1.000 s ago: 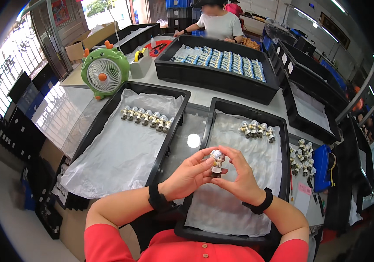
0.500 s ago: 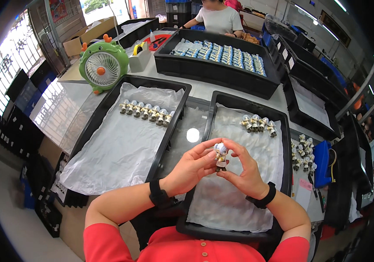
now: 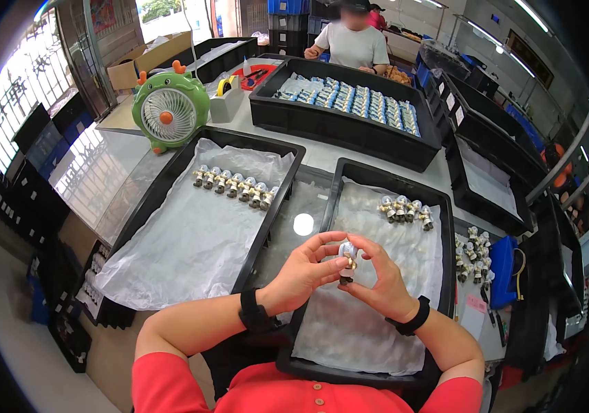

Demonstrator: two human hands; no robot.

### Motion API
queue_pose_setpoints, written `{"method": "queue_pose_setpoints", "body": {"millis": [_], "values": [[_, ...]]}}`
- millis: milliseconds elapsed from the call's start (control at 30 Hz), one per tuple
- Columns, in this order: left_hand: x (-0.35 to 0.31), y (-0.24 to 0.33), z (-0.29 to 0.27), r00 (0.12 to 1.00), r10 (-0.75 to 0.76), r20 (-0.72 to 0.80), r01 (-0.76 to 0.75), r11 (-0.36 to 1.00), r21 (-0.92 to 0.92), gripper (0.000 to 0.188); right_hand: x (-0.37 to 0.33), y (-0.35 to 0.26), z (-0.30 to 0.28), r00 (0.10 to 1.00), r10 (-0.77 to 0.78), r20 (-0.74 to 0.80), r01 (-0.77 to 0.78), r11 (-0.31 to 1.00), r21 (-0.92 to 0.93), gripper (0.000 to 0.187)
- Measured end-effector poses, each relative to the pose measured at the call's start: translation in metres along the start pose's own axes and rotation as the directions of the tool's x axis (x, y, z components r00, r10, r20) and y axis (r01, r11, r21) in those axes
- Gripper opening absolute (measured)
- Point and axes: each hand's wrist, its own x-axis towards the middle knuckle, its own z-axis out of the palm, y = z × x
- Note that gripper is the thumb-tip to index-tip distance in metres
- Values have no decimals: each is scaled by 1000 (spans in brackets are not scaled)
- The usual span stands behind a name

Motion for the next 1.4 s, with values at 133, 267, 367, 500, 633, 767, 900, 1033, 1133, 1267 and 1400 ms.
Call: {"method": "queue_pose_setpoints", "body": {"millis": [133,267,367,500,633,767,900,1033,1133,1267,1400], "values": [[1,-1,-2,999,15,36,-12,998,-63,40,0,-1,-3,1000,5,-14,-5,1000,21,73],[1,-1,-3,998,24,56,-20,997,-71,40,1,2,-4,999,-33,-21,33,999,-10,76],[1,0,-2,999,9,53,-5,997,-76,38,2,2,-5,999,-31,-6,31,999,-14,76],[2,-2,-4,998,-18,53,21,998,-57,36,-1,2,-4,999,-29,15,30,999,-15,76],[2,-2,-6,998,-13,60,18,997,-79,35,0,1,-4,999,-40,28,40,999,-4,76],[2,0,-4,996,-39,81,47,993,-104,34,-1,-1,-5,999,-46,27,47,999,-15,76],[3,1,-4,994,-62,96,74,989,-129,33,0,-3,-5,998,-57,7,56,998,19,74],[3,1,-4,992,-57,117,72,989,-131,33,-1,-2,-7,997,-69,25,70,997,-25,76],[0,5,-1,992,-55,111,70,989,-130,35,1,-1,-5,996,-83,28,84,996,-28,78],[2,3,-3,989,-52,136,73,986,-150,35,0,-7,-3,1000,-11,-1,11,998,59,76],[4,-1,-5,987,-33,160,62,981,-182,35,0,-4,-2,1000,-9,10,9,998,59,78]]}}
